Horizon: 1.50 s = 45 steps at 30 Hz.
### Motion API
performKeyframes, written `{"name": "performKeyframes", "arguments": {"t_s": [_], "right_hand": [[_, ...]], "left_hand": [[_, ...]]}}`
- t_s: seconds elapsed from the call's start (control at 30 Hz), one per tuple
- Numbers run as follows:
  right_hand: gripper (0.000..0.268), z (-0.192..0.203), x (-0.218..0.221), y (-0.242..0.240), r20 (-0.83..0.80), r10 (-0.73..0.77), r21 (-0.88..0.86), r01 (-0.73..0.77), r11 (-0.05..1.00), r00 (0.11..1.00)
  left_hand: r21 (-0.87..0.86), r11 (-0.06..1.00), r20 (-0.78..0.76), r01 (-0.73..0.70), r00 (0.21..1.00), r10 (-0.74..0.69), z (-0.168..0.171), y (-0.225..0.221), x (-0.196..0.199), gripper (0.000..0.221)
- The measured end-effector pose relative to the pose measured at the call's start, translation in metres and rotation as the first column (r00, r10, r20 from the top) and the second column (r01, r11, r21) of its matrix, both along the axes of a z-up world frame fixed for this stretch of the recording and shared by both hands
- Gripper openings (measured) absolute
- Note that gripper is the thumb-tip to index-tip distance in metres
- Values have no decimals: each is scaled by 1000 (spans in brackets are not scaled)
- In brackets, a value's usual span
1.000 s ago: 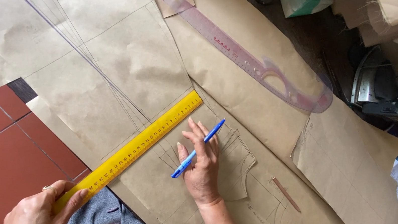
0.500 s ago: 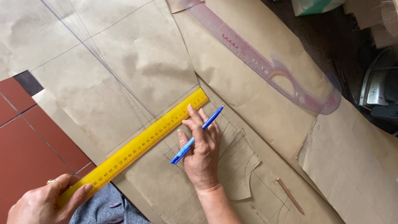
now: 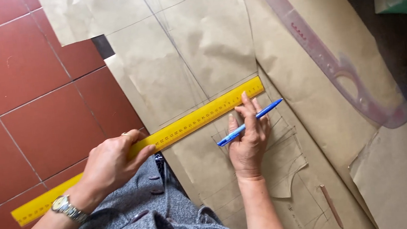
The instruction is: Drafting a garment pattern on brown paper using rulers and a pen.
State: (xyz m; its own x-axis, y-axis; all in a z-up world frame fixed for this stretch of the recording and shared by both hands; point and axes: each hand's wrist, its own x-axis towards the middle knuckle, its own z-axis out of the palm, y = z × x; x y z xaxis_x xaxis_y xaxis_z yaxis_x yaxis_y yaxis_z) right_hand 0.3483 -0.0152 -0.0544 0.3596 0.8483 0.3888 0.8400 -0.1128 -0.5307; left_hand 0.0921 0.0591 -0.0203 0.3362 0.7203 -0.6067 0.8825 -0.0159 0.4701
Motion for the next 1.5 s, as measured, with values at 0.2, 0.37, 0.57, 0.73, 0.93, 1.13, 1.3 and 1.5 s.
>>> {"name": "performKeyframes", "arguments": {"t_s": [0.2, 0.37, 0.57, 0.73, 0.93, 1.13, 1.3, 1.5], "right_hand": [[15, -3, 0, -2, -11, -3, -41, 3, 999, 1000], [14, -1, -2, -2, -35, -4, -48, 2, 999, 999], [13, -2, -2, -1, -47, -13, -48, 11, 999, 999], [14, 2, 0, -1, -35, -8, -28, 7, 1000, 999], [23, 26, 12, -32, -526, -70, 60, 119, 991, 847], [14, 33, 37, -129, -379, -341, -1, 368, 930, 860], [16, 19, 43, -211, -419, -614, -178, 602, 778, 669], [18, 22, 33, -258, -440, -710, -282, 667, 690, 549]], "left_hand": [[7, 1000, 17, -16, 1000, 15, 4, 1, 6, 29], [-9, 999, 69, -47, 996, 48, 3, 0, 7, 30], [-26, 999, 42, -42, 998, 43, 3, 2, 7, 30], [-50, 999, 0, -16, 1000, 16, 3, 5, 9, 32], [-49, 999, -16, -22, 1000, 21, 10, 4, 12, 34], [-6, 996, -98, 94, 991, -94, -6, 0, 9, 43], [-3, 996, -83, 94, 992, -94, -2, 3, 10, 41], [-39, 998, -95, 58, 994, -61, 14, -2, 18, 40]]}}
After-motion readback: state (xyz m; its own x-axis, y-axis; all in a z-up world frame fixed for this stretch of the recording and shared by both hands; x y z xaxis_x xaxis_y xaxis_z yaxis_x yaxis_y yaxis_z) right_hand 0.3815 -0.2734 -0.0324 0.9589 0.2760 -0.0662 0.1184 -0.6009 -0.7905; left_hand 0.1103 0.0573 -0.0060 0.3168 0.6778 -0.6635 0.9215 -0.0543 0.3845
